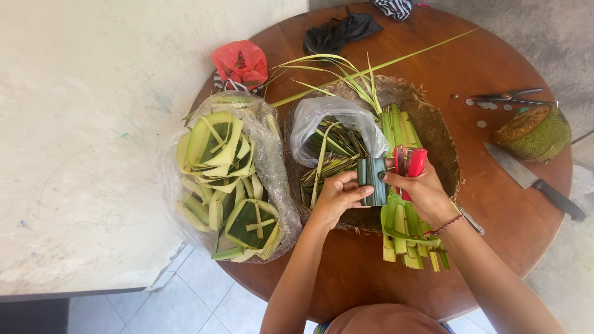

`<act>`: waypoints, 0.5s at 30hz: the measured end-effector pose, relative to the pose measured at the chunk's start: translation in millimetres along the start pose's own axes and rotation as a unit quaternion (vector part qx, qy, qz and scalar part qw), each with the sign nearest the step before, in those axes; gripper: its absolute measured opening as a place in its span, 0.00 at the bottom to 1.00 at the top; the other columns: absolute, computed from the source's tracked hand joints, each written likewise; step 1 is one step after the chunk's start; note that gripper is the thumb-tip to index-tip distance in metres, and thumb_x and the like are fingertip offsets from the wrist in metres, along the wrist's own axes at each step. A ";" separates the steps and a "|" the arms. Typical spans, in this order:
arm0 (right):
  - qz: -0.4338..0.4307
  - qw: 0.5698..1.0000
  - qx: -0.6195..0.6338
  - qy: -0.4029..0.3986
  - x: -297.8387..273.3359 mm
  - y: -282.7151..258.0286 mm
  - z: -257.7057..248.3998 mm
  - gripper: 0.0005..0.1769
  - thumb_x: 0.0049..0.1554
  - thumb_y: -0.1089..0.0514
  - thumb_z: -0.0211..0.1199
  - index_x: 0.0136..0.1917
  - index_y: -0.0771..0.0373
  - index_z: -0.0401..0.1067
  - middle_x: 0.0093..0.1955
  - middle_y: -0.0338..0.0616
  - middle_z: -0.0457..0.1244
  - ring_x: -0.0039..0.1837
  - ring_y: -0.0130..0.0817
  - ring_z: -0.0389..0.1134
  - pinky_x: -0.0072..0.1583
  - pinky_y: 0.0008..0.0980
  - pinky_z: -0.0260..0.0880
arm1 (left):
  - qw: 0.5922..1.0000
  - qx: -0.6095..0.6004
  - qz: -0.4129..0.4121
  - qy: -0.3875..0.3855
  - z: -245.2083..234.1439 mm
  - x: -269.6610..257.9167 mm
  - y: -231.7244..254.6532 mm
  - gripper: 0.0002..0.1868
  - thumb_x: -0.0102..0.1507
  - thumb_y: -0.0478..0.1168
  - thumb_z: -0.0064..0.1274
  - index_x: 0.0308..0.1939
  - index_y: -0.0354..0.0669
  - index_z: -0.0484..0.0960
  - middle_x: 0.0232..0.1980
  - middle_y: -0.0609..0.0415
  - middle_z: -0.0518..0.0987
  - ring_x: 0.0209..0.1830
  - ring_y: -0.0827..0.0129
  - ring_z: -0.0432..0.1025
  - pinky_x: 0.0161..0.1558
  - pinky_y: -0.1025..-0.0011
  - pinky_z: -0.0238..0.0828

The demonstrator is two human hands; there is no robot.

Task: The person weaves a small basket using palm leaves and a red stapler. They fold and interlace the leaves, then secure the structure with staples, placing the finished basket into a woven tray.

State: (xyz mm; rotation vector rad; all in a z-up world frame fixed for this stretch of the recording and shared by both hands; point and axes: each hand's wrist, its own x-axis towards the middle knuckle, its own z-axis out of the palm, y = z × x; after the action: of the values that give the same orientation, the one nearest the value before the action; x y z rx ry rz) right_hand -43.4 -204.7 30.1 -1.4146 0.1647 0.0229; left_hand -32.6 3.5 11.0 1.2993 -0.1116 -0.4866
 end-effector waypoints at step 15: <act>-0.191 0.959 -0.183 -0.097 -18.1 -23.5 25.6 0.21 0.52 0.71 0.65 0.57 0.65 0.64 0.51 0.38 0.66 0.56 0.25 0.66 0.59 0.26 0.68 | 0.990 -0.111 -0.039 0.082 -5.9 4.0 -11.9 0.06 0.62 0.33 0.59 0.42 0.36 0.84 0.36 0.46 0.83 0.28 0.68 0.79 0.32 0.65 0.84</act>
State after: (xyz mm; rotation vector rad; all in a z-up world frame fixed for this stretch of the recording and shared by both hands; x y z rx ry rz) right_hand -56.1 -181.7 59.2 -1.7842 -0.2922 -0.1323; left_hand -30.3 4.9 -2.6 1.1228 0.1294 -0.4433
